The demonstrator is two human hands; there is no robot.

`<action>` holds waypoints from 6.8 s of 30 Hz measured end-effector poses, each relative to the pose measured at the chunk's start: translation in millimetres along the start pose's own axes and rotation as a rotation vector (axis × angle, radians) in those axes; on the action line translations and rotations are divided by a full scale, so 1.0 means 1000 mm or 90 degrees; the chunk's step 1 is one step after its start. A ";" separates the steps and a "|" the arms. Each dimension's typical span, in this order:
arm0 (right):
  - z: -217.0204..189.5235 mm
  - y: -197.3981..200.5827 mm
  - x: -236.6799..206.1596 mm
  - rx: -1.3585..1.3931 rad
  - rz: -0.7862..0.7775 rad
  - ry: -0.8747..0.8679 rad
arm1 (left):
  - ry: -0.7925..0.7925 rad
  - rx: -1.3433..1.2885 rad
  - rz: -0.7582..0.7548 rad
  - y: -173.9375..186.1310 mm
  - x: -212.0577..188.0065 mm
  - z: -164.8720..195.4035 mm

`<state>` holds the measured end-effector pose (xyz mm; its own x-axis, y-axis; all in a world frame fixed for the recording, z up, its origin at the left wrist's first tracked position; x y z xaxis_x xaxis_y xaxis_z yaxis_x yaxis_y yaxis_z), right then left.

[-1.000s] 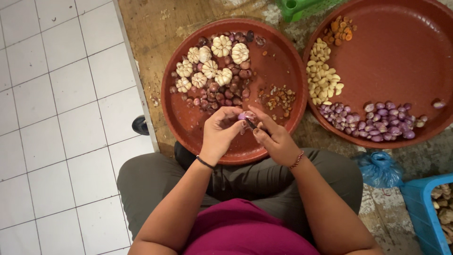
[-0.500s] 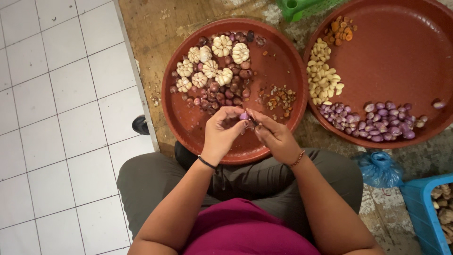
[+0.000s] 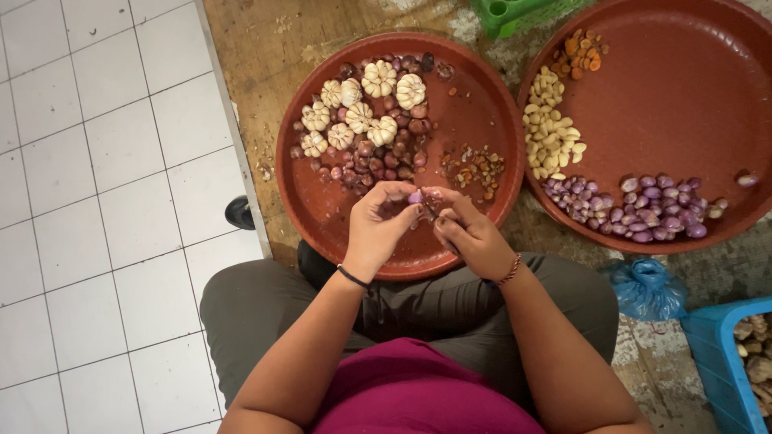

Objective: The person sits on the floor and peels small red onions using a small knife. They remove the outer skin and place the peeled onions into a separate tray while discarding the skins onto the main tray.

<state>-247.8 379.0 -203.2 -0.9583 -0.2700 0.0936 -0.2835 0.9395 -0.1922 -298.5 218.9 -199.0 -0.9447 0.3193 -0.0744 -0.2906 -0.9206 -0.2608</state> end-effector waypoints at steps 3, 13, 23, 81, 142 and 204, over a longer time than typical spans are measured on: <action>0.002 0.001 -0.001 -0.015 -0.005 -0.009 | -0.005 0.086 0.024 0.000 -0.001 0.006; 0.024 0.008 -0.007 0.012 0.012 -0.010 | -0.045 0.114 0.028 -0.005 -0.004 0.019; 0.027 0.009 -0.006 0.018 0.039 -0.039 | -0.042 0.098 0.032 -0.004 -0.004 0.013; 0.004 -0.004 -0.004 -0.074 0.066 -0.085 | 0.017 -0.022 0.019 0.001 0.000 -0.005; 0.072 0.003 0.027 -0.469 0.185 0.090 | 0.374 -0.103 -0.176 -0.161 0.100 -0.101; 0.109 -0.044 0.045 -0.113 0.216 -0.086 | -0.639 1.162 -0.827 -0.243 0.074 -0.170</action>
<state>-282.1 302.8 -297.4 -0.9958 0.0473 -0.0781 0.0488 0.9987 -0.0173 -271.5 504.8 -304.7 0.1256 0.9698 -0.2092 0.2006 0.1817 0.9627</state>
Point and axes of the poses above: each hand's wrist, its own x-axis towards the middle knuckle, its own y-axis out of the back of the hand, z = x × y, the point moved 6 cm from there along x, towards the middle knuckle, and after that the axes turned 3 degrees about y, right-handed, at the moved point
